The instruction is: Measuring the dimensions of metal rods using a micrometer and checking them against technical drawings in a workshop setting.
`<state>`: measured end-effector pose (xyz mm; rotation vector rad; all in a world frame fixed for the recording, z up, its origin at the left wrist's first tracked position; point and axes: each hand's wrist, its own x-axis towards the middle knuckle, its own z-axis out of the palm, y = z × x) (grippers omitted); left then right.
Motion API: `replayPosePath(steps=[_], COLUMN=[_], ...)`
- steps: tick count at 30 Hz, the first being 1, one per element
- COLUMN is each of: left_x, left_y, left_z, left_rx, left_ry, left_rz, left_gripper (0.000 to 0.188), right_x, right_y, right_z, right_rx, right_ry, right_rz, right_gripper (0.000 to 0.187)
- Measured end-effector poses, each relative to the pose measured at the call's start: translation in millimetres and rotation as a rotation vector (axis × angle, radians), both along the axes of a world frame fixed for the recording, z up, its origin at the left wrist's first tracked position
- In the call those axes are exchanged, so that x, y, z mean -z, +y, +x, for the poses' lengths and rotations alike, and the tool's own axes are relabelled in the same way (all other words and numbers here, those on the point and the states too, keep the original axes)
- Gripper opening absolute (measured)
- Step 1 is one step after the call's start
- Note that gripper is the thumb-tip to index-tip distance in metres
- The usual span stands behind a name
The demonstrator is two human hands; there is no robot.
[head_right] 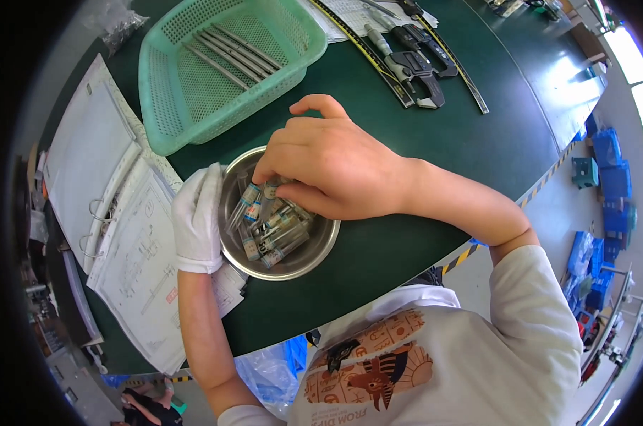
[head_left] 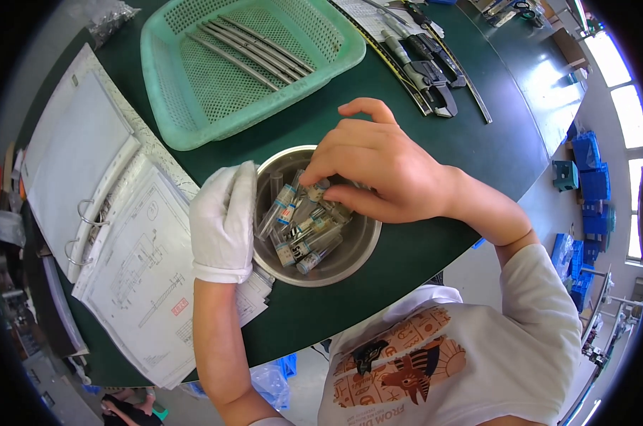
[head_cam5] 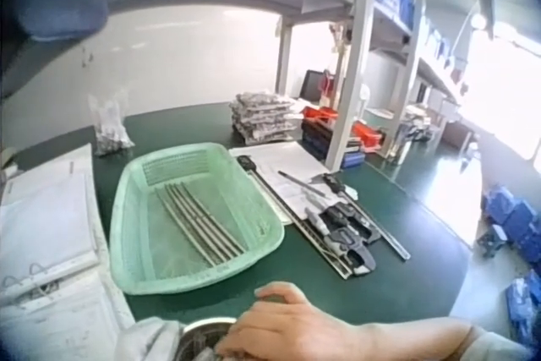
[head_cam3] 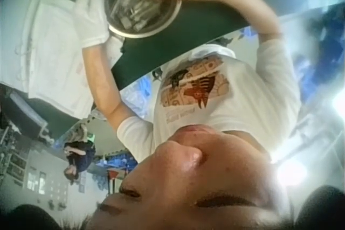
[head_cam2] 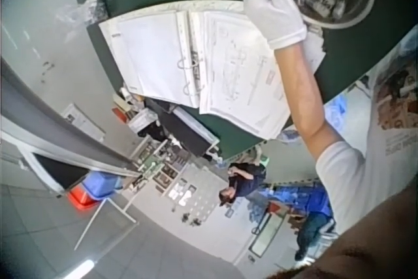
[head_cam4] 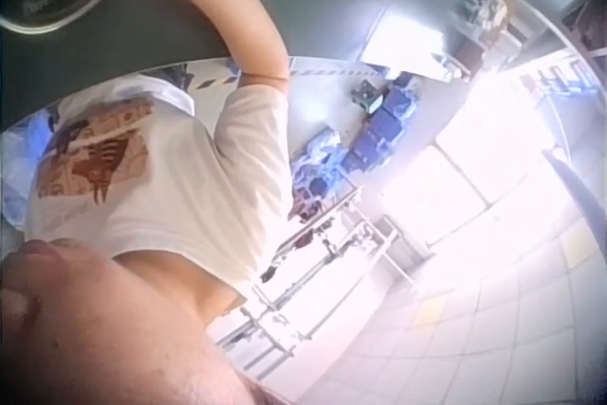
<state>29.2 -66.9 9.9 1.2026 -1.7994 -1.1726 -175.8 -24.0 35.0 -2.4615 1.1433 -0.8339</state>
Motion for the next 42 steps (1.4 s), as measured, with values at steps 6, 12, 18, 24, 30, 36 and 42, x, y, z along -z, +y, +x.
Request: replayPosePath(steps=[6, 12, 18, 24, 30, 36, 42], left_x=[0.0, 1.5, 2.4, 5.6, 7.5, 7.0, -2.6], left_y=[-0.6, -0.6, -0.7, -1.9, 0.8, 0.0, 1.4], left_z=[-0.5, -2.5, -1.8, -0.5, -1.0, 0.9, -1.4], left_rx=[0.006, 0.0, 0.005, 0.002, -0.014, -0.014, -0.005], left_ry=[-0.001, 0.046, 0.046, 0.053, 0.111, 0.057, -0.029], left_rz=[-0.01, 0.059, 0.065, 0.021, 0.097, 0.117, 0.005], left_gripper=[0.02, 0.021, 0.022, 0.022, 0.023, 0.023, 0.023], right_x=[3.3, 8.7, 6.2, 10.0, -13.0, -10.2, -8.1], right_y=[-0.3, -4.7, -0.4, -1.9, -16.8, -11.6, 10.8], right_z=[18.7, 41.8, 48.8, 49.2, 21.3, 21.3, 26.1], right_rx=[-0.031, -0.081, -0.023, -0.016, 0.072, 0.141, -0.07], right_ry=[-0.143, -0.167, -0.227, -0.227, -0.359, -0.04, 0.342], right_rz=[0.007, -0.047, 0.112, 0.036, 0.074, -0.119, 0.168], right_gripper=[0.025, 0.033, 0.025, 0.022, 0.02, 0.022, 0.017])
